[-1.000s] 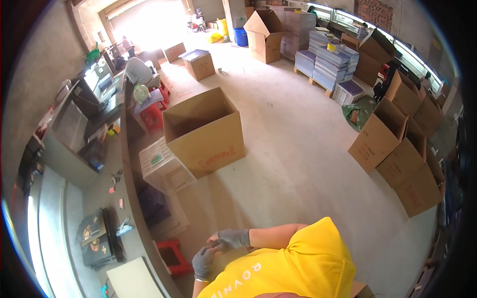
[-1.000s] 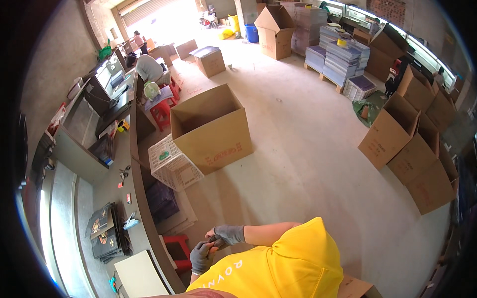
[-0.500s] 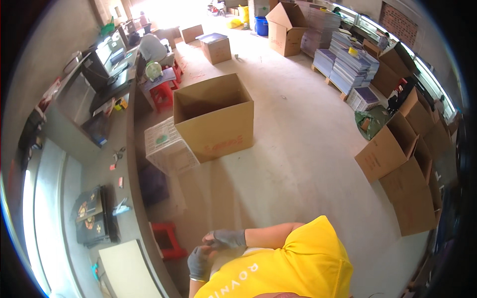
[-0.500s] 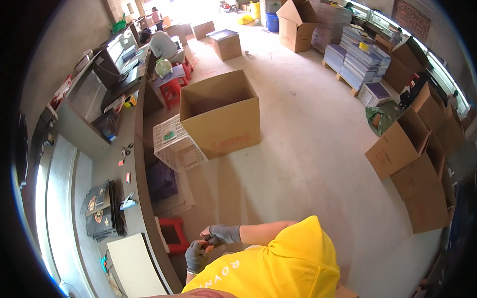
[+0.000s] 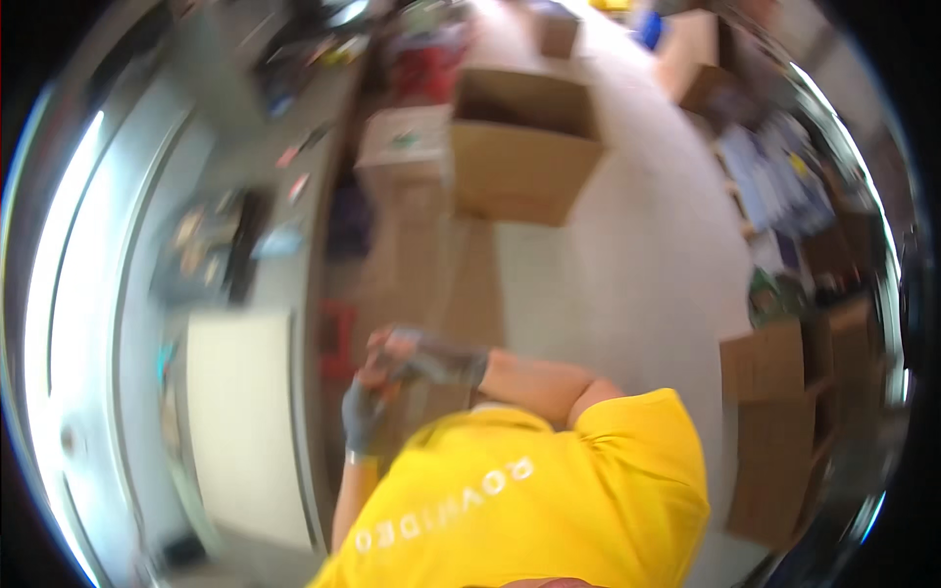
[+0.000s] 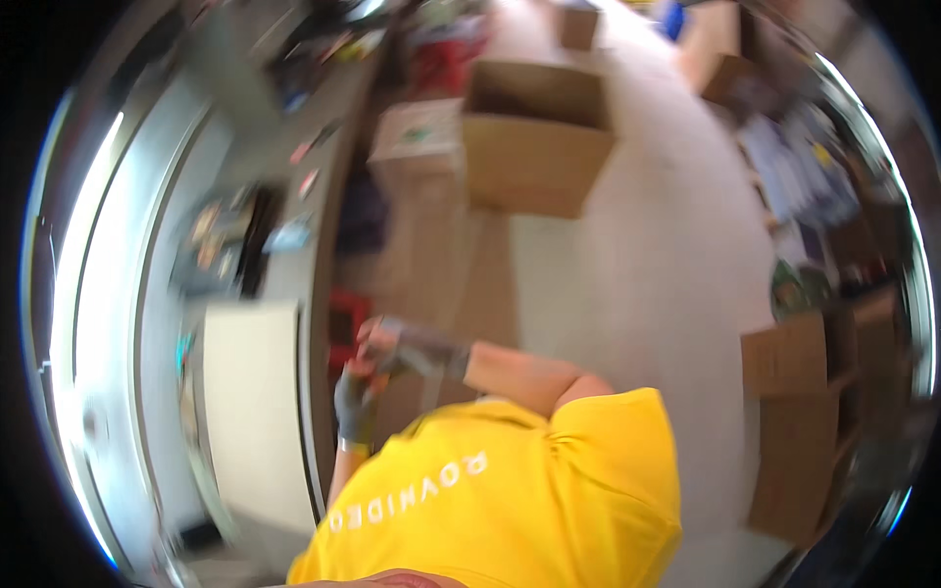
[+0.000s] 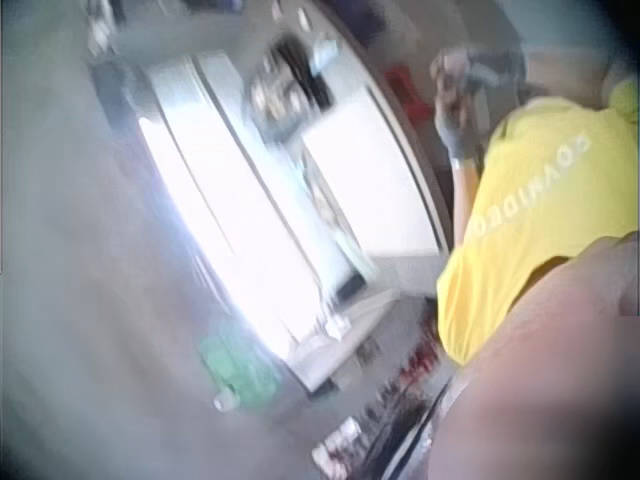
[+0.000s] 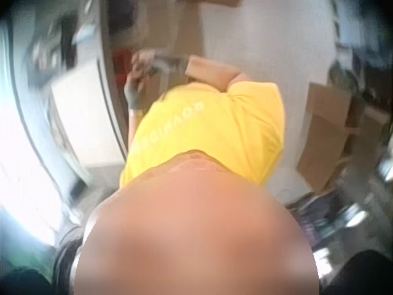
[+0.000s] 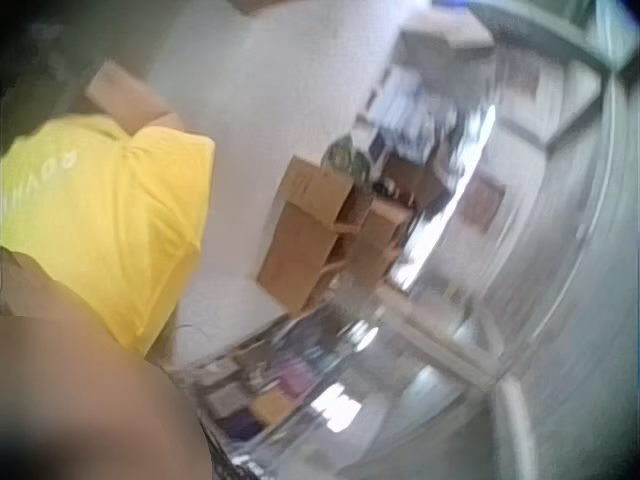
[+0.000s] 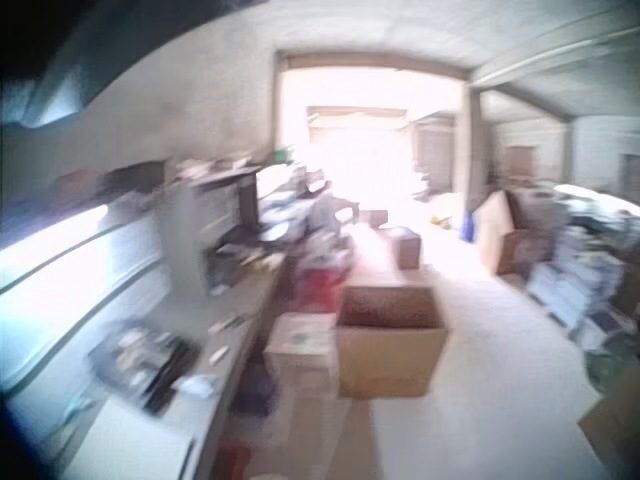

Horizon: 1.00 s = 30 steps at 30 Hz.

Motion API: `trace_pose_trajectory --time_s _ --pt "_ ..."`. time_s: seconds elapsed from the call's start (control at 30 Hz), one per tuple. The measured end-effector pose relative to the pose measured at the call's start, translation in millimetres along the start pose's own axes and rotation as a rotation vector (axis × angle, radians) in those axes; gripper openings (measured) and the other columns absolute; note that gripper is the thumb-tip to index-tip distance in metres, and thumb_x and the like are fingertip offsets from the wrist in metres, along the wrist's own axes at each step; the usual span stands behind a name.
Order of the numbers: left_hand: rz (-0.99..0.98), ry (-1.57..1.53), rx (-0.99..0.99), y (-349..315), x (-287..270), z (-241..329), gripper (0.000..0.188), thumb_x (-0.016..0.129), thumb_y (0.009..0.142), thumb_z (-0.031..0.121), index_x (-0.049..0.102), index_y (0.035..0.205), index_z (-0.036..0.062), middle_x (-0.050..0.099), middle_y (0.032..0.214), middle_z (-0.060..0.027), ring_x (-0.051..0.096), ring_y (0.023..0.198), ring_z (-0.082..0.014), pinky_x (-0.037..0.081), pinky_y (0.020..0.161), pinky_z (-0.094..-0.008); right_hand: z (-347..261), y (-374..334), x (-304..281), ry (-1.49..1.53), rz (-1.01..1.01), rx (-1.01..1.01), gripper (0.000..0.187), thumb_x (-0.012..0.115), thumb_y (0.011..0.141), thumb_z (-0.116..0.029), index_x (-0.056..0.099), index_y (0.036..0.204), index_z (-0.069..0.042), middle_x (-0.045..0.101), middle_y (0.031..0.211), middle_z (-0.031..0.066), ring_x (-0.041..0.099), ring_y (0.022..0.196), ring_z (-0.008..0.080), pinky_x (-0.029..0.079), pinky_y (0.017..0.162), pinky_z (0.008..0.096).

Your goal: Folding printed cardboard packaging sleeves on a workbench for preparation.

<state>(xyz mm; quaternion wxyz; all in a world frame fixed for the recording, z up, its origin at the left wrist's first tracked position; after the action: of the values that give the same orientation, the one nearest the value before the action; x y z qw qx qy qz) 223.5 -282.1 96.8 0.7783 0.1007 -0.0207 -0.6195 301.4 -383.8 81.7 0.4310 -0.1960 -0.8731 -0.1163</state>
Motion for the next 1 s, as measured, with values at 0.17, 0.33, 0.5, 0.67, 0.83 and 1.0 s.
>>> trace_pose_trajectory --time_s 0.17,0.33,0.5,0.67,0.83,1.0 --pt "0.158 -0.378 -0.207 -2 -61 6 0.033 0.072 0.086 0.004 0.057 0.116 0.0046 0.06 0.108 -0.0015 0.056 0.096 -0.0083 0.048 0.085 -0.0247 5 44 48 0.152 -0.065 -0.009 0.053 0.056 0.098 -0.045 0.046 0.138 -0.011 0.057 0.133 0.0163 0.055 0.125 0.0352 0.042 0.108 0.0466" --pt "0.348 -0.465 -0.314 -25 -124 -9 0.039 0.072 0.087 0.005 0.053 0.122 0.0029 0.061 0.109 -0.004 0.058 0.102 -0.0102 0.05 0.09 -0.0276 61 87 67 0.279 0.014 0.163 0.058 0.053 0.098 -0.049 0.044 0.14 -0.009 0.054 0.136 0.0169 0.053 0.128 0.0344 0.039 0.111 0.0475" --pt "0.6 -0.56 -0.431 -31 -70 -5 0.043 0.072 0.088 0.011 0.05 0.123 0.002 0.064 0.104 -0.0045 0.059 0.099 -0.0118 0.049 0.089 -0.0292 26 66 55 0.276 0.012 0.329 0.056 0.052 0.099 -0.047 0.044 0.14 -0.009 0.052 0.138 0.0164 0.047 0.133 0.0339 0.035 0.113 0.0485" --pt "0.842 -0.5 -0.451 -52 -76 -27 0.044 0.07 0.087 0.008 0.047 0.124 0.0005 0.065 0.096 -0.0049 0.061 0.087 -0.0113 0.051 0.079 -0.0264 39 78 58 0.201 -0.061 0.44 0.065 0.056 0.097 -0.043 0.033 0.147 -0.009 0.04 0.149 0.0145 0.033 0.142 0.0308 0.027 0.118 0.0483" --pt "1.041 -0.192 -0.361 -70 -97 -30 0.034 0.067 0.086 0.004 0.045 0.112 0.0019 0.063 0.088 -0.0044 0.06 0.08 -0.0104 0.051 0.075 -0.0256 66 82 75 -0.077 -0.217 0.497 0.077 0.059 0.096 -0.038 0.019 0.155 -0.009 0.026 0.156 0.012 0.025 0.147 0.0295 0.019 0.12 0.0466" --pt "1.222 -0.24 -0.322 -100 -119 -62 0.034 0.068 0.085 0.002 0.041 0.106 0.0051 0.06 0.084 -0.0033 0.059 0.078 -0.01 0.051 0.074 -0.0257 90 101 84 -0.221 -0.241 0.63 0.082 0.057 0.098 -0.037 0.007 0.158 -0.01 0.013 0.161 0.0123 0.019 0.149 0.0295 0.016 0.12 0.0457"
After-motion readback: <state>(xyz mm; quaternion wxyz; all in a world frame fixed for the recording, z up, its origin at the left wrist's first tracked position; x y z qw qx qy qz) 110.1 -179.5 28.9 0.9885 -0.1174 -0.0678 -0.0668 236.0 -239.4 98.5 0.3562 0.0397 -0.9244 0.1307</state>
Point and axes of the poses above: each hand's wrist, its own y-axis towards the middle knuckle, its own x-axis out of the palm, z = x × y, the point moved 8 cm from there along y, towards the middle knuckle
